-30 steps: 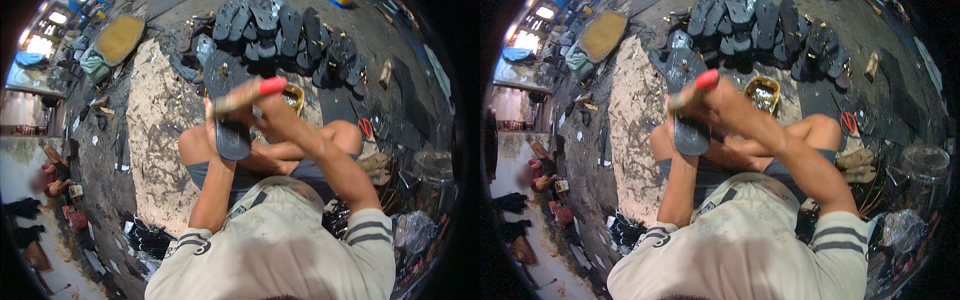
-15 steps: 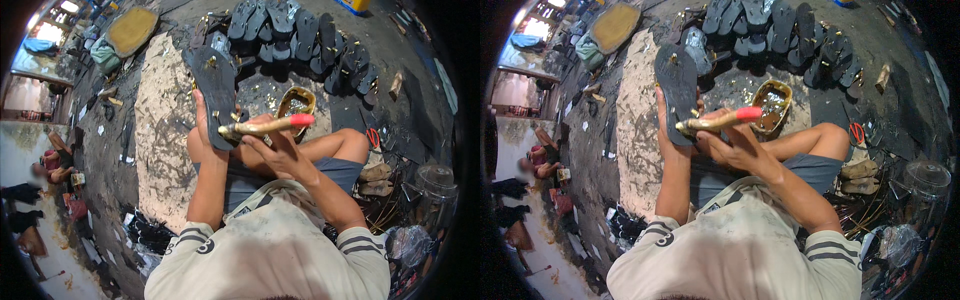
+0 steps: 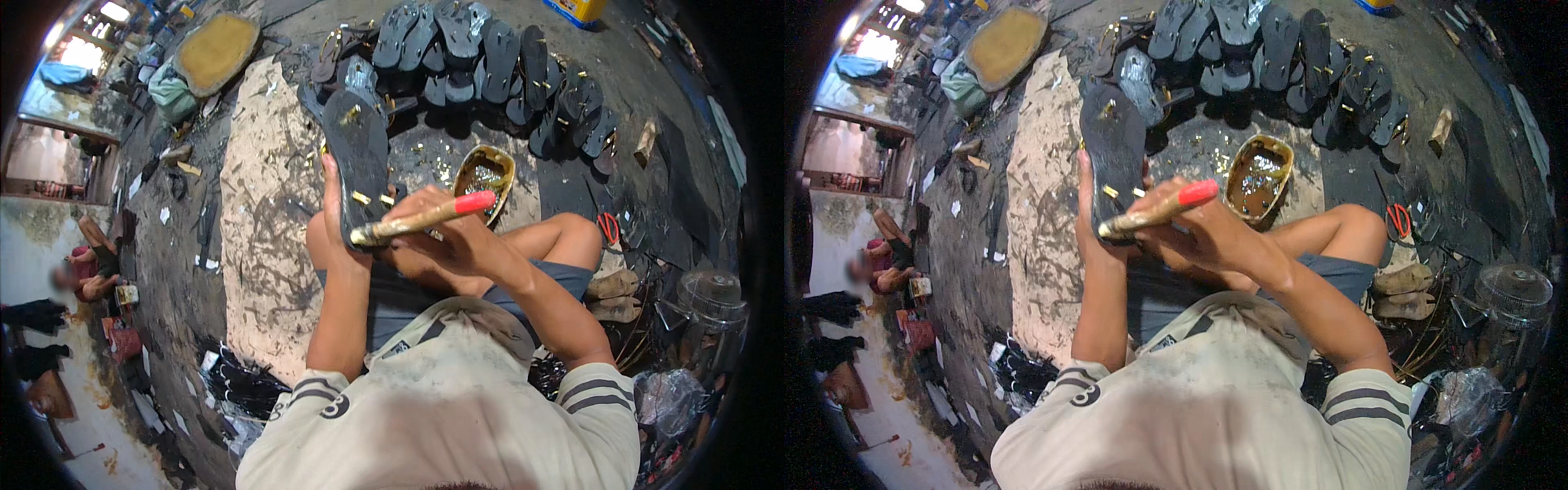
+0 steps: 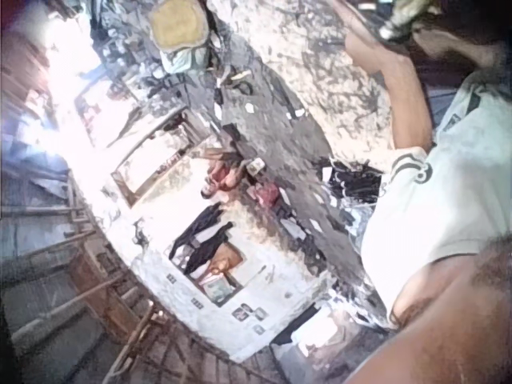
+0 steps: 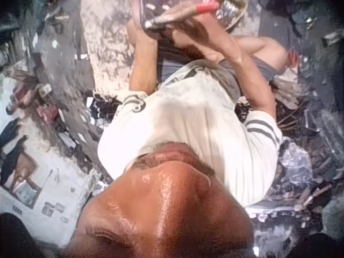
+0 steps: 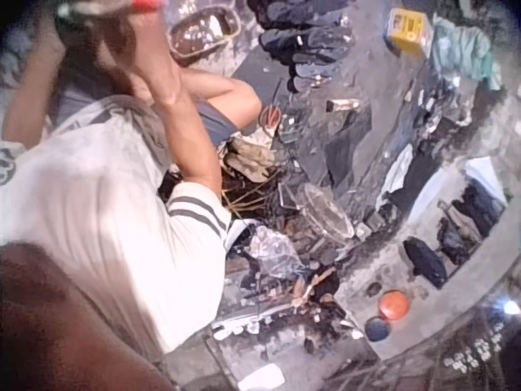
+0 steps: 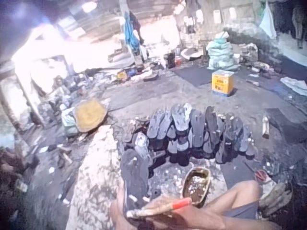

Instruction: The person sits on the ground and uses a brush to apply gold paint to the straps of multiple black sandals. They repeatedly dip the brush into a small container of paint and carefully coat each strap, then place the finished sandals aside.

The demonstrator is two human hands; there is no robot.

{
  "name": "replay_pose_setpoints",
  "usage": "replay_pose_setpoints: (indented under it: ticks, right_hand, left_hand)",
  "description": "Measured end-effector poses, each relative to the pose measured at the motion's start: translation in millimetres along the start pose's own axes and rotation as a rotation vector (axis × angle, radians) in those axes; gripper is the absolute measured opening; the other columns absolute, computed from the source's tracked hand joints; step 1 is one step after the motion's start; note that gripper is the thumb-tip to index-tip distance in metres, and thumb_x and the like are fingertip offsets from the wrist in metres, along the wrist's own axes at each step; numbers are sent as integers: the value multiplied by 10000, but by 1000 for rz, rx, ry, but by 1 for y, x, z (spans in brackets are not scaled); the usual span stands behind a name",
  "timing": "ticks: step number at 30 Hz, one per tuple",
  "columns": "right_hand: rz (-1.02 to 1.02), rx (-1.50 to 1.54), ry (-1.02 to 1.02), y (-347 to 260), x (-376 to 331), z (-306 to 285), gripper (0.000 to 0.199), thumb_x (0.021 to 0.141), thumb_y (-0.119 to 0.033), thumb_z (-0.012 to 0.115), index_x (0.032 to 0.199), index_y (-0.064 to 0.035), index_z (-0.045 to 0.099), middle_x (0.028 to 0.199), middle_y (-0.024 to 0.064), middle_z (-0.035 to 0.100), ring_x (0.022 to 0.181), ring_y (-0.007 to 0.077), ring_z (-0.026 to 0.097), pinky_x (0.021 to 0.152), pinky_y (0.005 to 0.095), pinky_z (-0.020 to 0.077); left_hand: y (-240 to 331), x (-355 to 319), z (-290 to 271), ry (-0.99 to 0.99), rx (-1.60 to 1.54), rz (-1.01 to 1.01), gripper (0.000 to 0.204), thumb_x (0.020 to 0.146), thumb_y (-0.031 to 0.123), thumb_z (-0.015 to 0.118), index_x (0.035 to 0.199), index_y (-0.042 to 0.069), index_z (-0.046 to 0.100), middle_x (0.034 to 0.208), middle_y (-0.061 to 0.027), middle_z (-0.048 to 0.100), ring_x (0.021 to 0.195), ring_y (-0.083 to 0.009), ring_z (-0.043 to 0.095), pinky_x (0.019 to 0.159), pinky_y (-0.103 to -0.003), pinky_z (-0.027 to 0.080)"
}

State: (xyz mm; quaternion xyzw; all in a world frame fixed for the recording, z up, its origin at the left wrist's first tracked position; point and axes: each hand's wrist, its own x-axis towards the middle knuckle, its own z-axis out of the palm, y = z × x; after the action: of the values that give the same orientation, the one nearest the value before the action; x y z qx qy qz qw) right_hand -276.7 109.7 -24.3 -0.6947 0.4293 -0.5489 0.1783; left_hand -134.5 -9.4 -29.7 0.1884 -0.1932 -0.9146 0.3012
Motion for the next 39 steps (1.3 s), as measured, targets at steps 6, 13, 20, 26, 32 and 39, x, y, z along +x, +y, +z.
replay_pose_setpoints:
  ticks: [6, 13, 20, 26, 32, 39]
  right_hand:
    - [158, 99, 118, 22, 33, -23, 250, 865, -32, 693, 1111, -23, 649, 1097, 139, 638, 1013, 262, 618, 899, 367, 489]
    - [556, 233, 54, 5, -49, 17, 294, 951, -149, 624, 1214, -17, 619, 1142, 86, 664, 1032, 164, 609, 929, 301, 466]
    - [521, 39, 751, 8, -39, -84, 310, 971, -184, 619, 1202, 22, 590, 1107, 66, 650, 1008, 116, 586, 886, 268, 469]
    - [765, -249, 815, 54, -100, -148, 327, 952, -299, 643, 1057, 7, 685, 933, 38, 671, 847, 97, 574, 753, 290, 472]
    - [933, -255, 690, 145, -133, -133, 404, 909, -400, 666, 920, 0, 721, 675, 58, 640, 645, 106, 540, 605, 336, 443]
    - [848, -33, 1076, 107, -172, -217, 365, 927, -346, 658, 1059, -8, 703, 885, 21, 688, 772, 95, 562, 691, 301, 458]
  left_hand:
    - [-14, 10, -1, 85, 37, 73, 573, 967, 571, 465, 1049, 30, 637, 866, -121, 704, 605, -212, 680, 544, -317, 593]
    - [3, 71, -50, 116, 152, 84, 586, 953, 600, 462, 1162, 72, 609, 888, -93, 688, 745, -222, 681, 665, -338, 585]
    - [72, 206, -29, 178, 352, 154, 762, 956, 659, 336, 1383, 34, 420, 1315, -193, 537, 1128, -334, 567, 923, -486, 489]
    - [102, 175, -78, 319, 665, 294, 660, 991, 433, 511, 1510, 103, 273, 1497, -167, 406, 1339, -306, 453, 1091, -444, 348]
    - [-92, 83, -65, 295, 568, -221, 659, 878, 464, 680, 1414, 149, 461, 1336, -24, 517, 1094, -188, 484, 901, -369, 389]
    - [-165, 107, -117, 83, 1125, -493, 418, 946, 39, 490, 1358, 70, 421, 1184, -96, 591, 1036, -225, 619, 803, -443, 591]
